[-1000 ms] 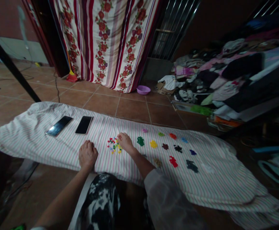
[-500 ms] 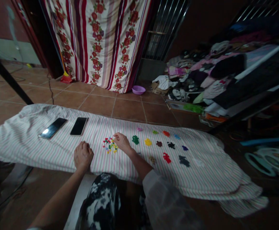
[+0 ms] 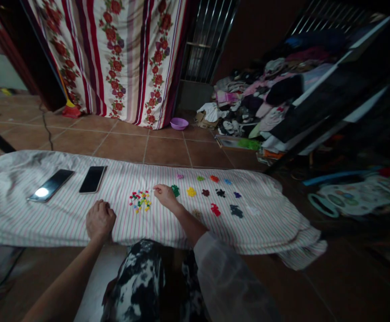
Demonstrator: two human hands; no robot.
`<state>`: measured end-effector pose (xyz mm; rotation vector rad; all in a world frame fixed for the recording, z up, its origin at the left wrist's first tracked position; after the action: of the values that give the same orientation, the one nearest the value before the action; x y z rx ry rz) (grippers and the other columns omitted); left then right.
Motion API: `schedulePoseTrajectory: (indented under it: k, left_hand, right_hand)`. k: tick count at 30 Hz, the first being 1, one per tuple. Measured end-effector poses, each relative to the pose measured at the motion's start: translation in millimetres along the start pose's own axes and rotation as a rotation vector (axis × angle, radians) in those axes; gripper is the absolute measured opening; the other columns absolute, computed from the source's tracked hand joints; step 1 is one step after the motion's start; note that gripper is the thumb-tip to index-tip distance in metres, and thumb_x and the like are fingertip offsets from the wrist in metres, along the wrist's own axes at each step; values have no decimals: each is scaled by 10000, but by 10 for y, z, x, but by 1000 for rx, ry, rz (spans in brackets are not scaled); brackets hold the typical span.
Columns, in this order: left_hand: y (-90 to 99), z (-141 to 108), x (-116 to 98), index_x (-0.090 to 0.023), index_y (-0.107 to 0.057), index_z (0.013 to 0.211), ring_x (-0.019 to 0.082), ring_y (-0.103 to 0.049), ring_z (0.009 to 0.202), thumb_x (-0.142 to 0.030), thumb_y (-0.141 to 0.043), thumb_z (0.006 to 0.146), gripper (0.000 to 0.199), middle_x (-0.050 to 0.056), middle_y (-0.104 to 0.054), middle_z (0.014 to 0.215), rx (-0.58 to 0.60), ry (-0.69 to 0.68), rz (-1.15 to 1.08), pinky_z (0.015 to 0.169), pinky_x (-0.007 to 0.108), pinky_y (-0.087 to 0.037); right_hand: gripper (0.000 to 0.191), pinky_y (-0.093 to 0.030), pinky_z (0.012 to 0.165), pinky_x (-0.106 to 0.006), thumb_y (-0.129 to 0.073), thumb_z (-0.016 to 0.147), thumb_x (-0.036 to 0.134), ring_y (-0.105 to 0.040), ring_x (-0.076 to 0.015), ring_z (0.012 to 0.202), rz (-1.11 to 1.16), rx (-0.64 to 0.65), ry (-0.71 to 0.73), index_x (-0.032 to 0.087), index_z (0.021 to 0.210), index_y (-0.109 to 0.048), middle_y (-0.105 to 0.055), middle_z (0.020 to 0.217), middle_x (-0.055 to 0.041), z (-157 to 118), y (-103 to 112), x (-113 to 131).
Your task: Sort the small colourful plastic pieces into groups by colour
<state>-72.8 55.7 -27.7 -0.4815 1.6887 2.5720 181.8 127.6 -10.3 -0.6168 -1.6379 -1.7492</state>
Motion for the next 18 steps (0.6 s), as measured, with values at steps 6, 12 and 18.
schedulePoseTrajectory:
  k: [6, 12, 18]
  left_hand:
    - [53, -12, -29, -141, -612, 977, 268, -582, 1080, -213, -419, 821, 258, 147, -628, 1177, 18, 12, 0, 944, 407, -429]
    - [86, -15, -50, -151, -609, 999, 277, -578, 1064, -234, -420, 810, 280, 149, -617, 1188, 51, 39, -9, 943, 426, -429]
    - [127, -10, -85, -152, -601, 998, 280, -584, 1038, -241, -404, 822, 279, 156, -620, 1173, 109, 37, -2, 915, 420, -439]
  right_hand:
    - [231, -459, 692, -207, -540, 776, 124, -622, -128, 723, 15, -33, -38, 207, 913, -706, -703, 778, -1, -114, 213, -114]
    - [228, -472, 697, -223, -518, 744, 139, -617, -127, 732, 126, -149, -88, 208, 895, -674, -675, 771, 15, -323, 541, -406]
    - [220, -489, 662, -250, -516, 733, 260, -620, -143, 692, 228, -320, -148, 189, 891, -653, -656, 729, 5, -651, 1084, -884]
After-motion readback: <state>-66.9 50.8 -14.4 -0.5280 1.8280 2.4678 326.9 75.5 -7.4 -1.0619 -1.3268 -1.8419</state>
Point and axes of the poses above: each hand's wrist, its own z-axis towards the middle knuckle, its own y-axis out of the back of the hand, x = y × z, the point moved 3 cm from there along z, towards the middle knuckle
